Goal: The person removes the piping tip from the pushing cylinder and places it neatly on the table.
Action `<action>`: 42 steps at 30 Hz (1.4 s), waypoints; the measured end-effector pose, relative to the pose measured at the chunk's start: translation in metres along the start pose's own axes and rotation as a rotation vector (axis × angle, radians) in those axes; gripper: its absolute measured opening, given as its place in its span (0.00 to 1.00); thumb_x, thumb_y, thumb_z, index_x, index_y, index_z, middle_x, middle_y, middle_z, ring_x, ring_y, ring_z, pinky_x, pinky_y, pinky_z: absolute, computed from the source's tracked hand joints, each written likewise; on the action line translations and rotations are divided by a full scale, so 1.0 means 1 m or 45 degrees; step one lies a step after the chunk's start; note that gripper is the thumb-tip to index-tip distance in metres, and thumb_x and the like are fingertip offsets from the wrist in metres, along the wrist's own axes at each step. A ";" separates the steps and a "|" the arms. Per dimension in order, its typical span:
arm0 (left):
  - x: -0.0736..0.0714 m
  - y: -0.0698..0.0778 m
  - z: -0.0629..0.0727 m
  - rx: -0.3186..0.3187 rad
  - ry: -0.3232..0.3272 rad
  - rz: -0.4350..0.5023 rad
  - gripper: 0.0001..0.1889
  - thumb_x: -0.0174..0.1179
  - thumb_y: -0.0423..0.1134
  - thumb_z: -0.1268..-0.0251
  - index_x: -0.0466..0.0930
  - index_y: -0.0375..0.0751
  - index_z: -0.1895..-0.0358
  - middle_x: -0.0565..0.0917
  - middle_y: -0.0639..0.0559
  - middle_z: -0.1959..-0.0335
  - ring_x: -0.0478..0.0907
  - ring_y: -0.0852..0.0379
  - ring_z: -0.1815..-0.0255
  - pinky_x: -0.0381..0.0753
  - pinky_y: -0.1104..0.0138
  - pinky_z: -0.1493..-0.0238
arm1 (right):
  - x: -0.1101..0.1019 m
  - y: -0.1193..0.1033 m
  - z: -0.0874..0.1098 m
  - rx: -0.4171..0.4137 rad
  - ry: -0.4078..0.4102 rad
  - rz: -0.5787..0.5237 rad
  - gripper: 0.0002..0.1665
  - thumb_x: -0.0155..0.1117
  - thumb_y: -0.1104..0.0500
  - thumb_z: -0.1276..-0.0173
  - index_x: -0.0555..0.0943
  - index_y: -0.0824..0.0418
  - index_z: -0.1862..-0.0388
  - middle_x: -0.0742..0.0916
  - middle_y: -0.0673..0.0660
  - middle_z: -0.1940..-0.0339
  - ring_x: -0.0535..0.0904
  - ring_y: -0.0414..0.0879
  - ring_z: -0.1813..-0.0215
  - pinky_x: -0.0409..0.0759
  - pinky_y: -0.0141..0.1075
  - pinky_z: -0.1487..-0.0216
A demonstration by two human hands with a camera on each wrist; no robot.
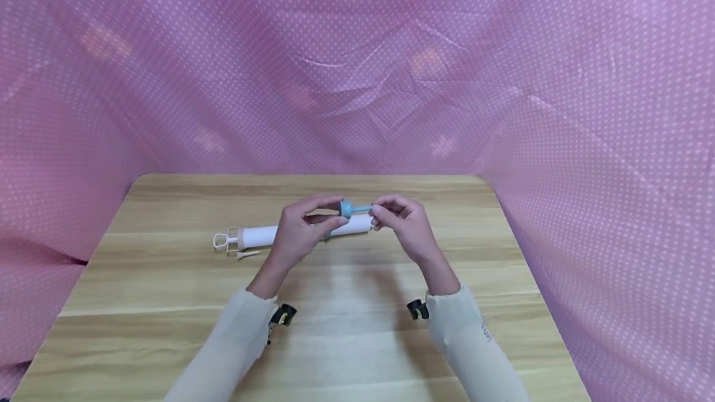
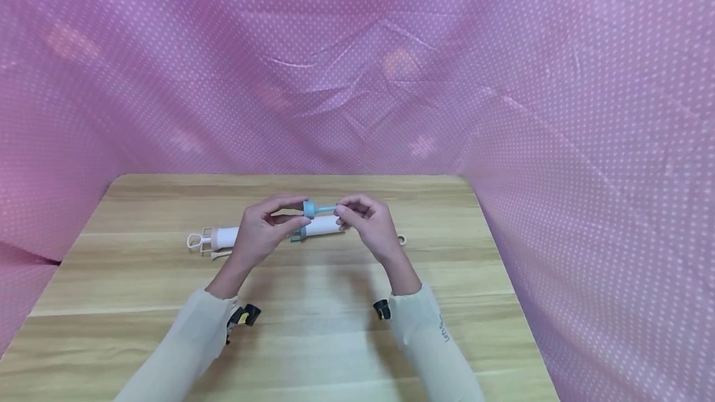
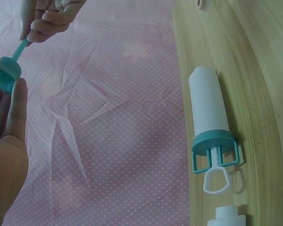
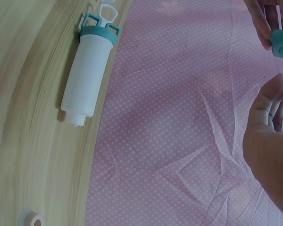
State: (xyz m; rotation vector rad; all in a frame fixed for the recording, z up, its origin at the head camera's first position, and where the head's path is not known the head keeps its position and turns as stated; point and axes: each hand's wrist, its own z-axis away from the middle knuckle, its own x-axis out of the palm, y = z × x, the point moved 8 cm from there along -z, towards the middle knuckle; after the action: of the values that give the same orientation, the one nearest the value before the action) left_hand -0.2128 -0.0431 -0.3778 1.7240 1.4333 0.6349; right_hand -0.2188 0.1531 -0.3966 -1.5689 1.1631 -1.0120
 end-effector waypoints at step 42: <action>0.009 -0.003 0.005 -0.036 0.044 0.123 0.19 0.71 0.24 0.42 0.85 0.31 0.45 0.87 0.41 0.50 0.87 0.47 0.54 0.87 0.60 0.55 | 0.016 -0.005 0.004 -0.003 -0.076 -0.015 0.09 0.62 0.70 0.27 0.79 0.78 0.54 0.86 0.57 0.65 0.83 0.45 0.64 0.86 0.35 0.61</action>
State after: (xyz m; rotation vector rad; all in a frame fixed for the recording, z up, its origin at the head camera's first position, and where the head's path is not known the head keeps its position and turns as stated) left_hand -0.2084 -0.0354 -0.3840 1.7762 1.3646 0.7365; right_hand -0.2107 0.1393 -0.3910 -1.5987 1.1155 -0.9657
